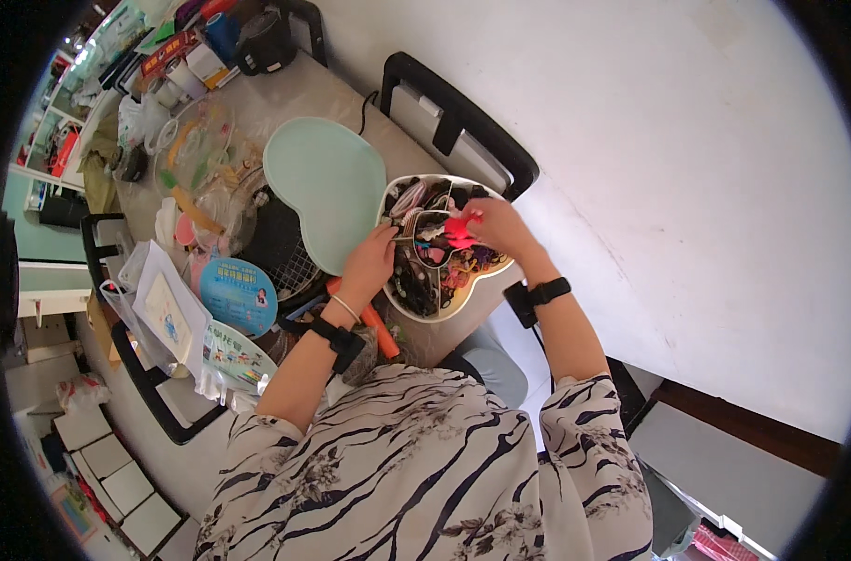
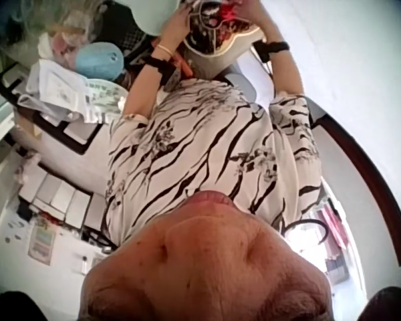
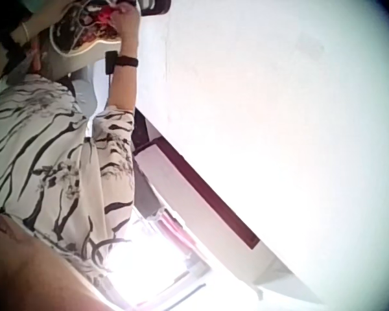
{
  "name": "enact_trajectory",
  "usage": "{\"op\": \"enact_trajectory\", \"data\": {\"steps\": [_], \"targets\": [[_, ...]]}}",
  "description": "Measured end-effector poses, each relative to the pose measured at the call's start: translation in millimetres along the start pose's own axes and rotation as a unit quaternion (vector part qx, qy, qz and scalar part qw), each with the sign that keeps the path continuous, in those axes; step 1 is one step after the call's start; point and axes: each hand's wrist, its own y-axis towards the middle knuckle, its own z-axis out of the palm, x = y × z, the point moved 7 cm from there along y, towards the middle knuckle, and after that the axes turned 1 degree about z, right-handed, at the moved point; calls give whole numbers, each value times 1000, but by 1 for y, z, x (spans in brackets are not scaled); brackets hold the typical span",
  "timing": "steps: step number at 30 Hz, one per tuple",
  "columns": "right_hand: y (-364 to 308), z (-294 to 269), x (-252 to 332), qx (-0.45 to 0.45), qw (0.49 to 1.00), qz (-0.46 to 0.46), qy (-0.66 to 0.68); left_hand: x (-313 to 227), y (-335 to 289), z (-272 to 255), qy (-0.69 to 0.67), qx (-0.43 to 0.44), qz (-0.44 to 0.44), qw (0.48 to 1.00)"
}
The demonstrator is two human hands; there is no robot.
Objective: The person sorts various household items on a table, including placing a heart-shaped container lid, handling a plastic-wrapped item, and organizing small accessories into a bowl.
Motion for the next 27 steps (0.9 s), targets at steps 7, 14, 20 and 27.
{"op": "enact_trajectory", "data": {"steps": [7,14,20,27], "targets": [[15,0,-28,0,945,110,309,-15,-8,-9,-53,-49,35,997],[10,19,-23,-150,986,33,-67,-23,-12,-5,-54,-31,48,997],[-13,28,12,-65,995,10,-70,-16,-20,-1,-61,-28,34,997],[-14,37,2,-17,996,19,-88,-24,-22,6,-83,4,21,996]]}}
